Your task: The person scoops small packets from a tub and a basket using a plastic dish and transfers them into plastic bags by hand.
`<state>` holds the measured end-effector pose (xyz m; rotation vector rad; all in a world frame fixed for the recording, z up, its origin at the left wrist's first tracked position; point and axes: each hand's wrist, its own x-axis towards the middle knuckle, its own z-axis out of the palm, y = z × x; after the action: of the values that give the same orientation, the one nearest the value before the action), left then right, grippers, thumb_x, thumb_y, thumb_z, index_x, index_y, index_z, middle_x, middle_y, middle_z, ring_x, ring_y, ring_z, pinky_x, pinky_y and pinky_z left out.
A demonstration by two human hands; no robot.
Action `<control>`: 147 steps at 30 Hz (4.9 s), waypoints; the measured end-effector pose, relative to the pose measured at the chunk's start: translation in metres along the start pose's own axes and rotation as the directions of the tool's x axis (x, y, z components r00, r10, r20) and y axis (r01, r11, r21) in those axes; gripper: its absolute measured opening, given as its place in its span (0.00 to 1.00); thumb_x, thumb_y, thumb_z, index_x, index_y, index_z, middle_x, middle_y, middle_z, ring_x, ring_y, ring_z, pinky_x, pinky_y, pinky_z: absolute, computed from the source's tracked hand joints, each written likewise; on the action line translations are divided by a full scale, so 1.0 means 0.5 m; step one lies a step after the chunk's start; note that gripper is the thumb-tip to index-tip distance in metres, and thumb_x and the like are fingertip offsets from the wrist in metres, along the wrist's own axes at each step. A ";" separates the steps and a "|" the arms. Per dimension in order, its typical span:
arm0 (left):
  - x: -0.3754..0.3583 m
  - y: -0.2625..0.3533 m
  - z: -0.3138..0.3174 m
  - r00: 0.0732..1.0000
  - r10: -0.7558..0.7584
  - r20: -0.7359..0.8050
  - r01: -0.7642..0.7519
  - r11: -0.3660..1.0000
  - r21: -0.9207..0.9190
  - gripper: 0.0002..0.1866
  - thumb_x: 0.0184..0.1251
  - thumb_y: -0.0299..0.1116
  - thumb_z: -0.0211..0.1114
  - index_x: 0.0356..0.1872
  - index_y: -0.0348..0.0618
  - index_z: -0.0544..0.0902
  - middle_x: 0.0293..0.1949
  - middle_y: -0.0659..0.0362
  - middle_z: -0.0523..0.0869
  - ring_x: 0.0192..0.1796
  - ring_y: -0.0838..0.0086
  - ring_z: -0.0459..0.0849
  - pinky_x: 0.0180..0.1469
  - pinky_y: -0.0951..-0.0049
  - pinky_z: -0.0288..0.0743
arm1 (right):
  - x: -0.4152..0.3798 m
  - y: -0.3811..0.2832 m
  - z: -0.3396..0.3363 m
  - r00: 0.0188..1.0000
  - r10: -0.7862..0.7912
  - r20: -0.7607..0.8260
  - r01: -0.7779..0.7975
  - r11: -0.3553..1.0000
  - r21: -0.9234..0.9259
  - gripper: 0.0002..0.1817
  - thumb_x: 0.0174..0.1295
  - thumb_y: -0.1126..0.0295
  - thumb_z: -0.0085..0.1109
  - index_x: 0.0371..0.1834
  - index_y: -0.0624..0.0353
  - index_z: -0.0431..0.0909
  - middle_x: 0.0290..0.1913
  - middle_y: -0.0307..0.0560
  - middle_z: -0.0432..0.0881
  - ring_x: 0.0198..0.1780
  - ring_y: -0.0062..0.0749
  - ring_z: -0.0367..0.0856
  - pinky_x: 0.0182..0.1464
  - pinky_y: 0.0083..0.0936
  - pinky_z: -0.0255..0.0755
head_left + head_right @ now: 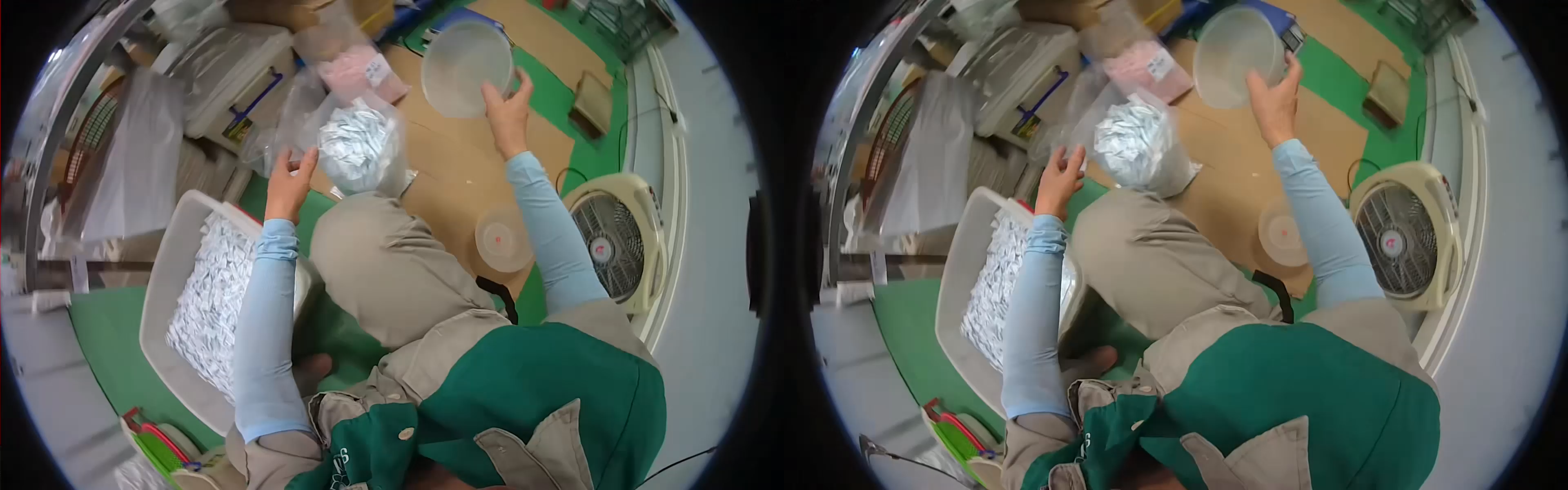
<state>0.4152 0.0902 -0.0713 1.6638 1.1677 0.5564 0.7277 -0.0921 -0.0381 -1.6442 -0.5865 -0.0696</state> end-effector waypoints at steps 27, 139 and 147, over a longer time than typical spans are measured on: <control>-0.026 -0.012 -0.007 0.950 -0.156 0.271 0.229 0.937 -0.265 0.20 0.65 0.30 0.51 0.58 0.39 0.72 0.22 0.63 0.76 0.24 0.81 0.74 0.27 0.81 0.67 | -0.153 0.025 0.146 0.432 0.417 0.800 -0.538 0.831 -0.142 0.14 0.64 0.58 0.54 0.33 0.58 0.78 0.21 0.34 0.73 0.23 0.16 0.70 0.24 0.17 0.66; -0.449 0.092 -0.403 0.896 0.305 -0.324 -0.313 0.949 0.029 0.44 0.56 0.42 0.70 0.68 0.39 0.53 0.63 0.51 0.64 0.54 0.67 0.75 0.53 0.68 0.73 | -0.512 -0.563 0.436 0.015 -0.292 0.956 -0.433 0.860 0.270 0.15 0.56 0.59 0.66 0.33 0.61 0.77 0.27 0.36 0.77 0.26 0.16 0.73 0.26 0.14 0.66; -0.480 0.071 -0.412 0.931 0.163 -0.328 -0.188 0.981 -0.047 0.38 0.56 0.42 0.69 0.63 0.37 0.60 0.52 0.54 0.72 0.43 0.73 0.77 0.43 0.75 0.75 | -0.538 -0.574 0.426 0.009 -0.291 0.957 -0.331 0.902 0.278 0.21 0.52 0.56 0.68 0.20 0.60 0.71 0.19 0.35 0.69 0.18 0.17 0.65 0.17 0.20 0.58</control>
<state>0.1642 -0.0306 0.0827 1.6603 1.2158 1.0065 0.3158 0.0315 0.0856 -0.9320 -1.5643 1.3922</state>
